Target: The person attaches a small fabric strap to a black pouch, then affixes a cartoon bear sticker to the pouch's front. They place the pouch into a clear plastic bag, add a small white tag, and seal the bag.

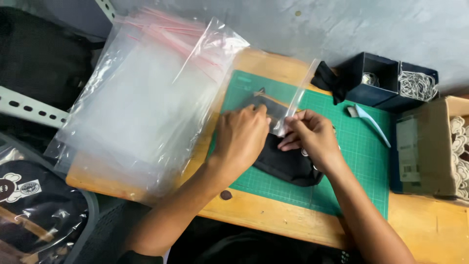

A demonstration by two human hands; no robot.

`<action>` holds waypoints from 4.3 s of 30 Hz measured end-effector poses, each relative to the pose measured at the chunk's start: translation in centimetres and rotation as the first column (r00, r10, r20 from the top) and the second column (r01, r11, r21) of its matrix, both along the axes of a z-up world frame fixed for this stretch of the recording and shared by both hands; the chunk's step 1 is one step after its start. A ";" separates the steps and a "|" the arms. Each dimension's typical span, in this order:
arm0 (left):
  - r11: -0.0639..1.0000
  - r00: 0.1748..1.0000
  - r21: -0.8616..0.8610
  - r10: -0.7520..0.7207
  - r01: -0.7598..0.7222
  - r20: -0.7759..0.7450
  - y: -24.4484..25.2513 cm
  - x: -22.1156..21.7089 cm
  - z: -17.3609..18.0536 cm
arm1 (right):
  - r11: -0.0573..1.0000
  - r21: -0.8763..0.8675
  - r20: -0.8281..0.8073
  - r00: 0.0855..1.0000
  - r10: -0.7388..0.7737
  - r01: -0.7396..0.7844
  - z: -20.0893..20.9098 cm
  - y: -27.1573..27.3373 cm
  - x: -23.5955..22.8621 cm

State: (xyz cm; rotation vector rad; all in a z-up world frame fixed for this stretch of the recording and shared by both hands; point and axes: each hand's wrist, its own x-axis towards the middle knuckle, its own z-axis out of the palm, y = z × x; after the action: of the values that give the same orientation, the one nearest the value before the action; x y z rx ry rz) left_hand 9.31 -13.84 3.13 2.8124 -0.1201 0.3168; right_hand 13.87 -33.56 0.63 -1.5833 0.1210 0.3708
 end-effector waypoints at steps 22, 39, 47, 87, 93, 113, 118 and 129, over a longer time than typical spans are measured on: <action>0.842 0.999 -0.537 -0.052 0.047 0.006 -1.0 1.0 -0.9 | 0.983 0.019 0.163 0.970 0.178 -0.183 -0.3 0.3 -3.2; 0.836 0.973 -0.513 -0.102 0.196 0.206 -0.1 1.2 -0.1 | 0.988 -0.027 0.347 0.925 0.152 -0.153 -0.5 -0.1 -2.9; 0.901 0.919 -0.391 -0.024 0.191 0.394 0.5 0.9 0.6 | 0.977 -0.188 0.216 0.966 0.145 -0.104 -2.0 -1.5 -0.6; 0.923 0.960 -0.265 -0.261 0.279 0.101 -2.1 1.9 -5.1 | 0.979 -0.199 0.393 0.919 0.043 0.039 5.4 -13.4 3.0; 0.862 0.951 -0.423 -0.186 0.280 0.249 -1.3 2.8 -6.0 | 0.762 -0.647 0.332 0.910 0.248 0.028 5.9 -11.4 2.4; 0.872 0.953 -0.425 -0.135 0.244 0.270 -0.5 3.0 -5.2 | 0.646 -0.758 0.405 0.841 0.358 0.090 6.6 -10.7 1.3; 0.879 0.960 -0.403 -0.182 0.255 0.211 -0.6 3.1 -5.0 | 0.608 -0.770 0.182 0.846 0.501 -0.194 6.8 -9.5 1.4; 0.907 0.925 -0.178 -0.372 0.381 0.079 -0.9 2.7 -4.4 | 0.656 -0.688 0.166 0.812 0.559 -0.311 3.4 -8.1 2.5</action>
State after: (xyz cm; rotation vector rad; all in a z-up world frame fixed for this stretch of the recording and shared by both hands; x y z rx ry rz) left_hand 11.97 -14.70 -1.27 2.5207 -0.6024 0.2801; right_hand 16.35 -41.65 3.99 -2.3476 -0.5085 0.4316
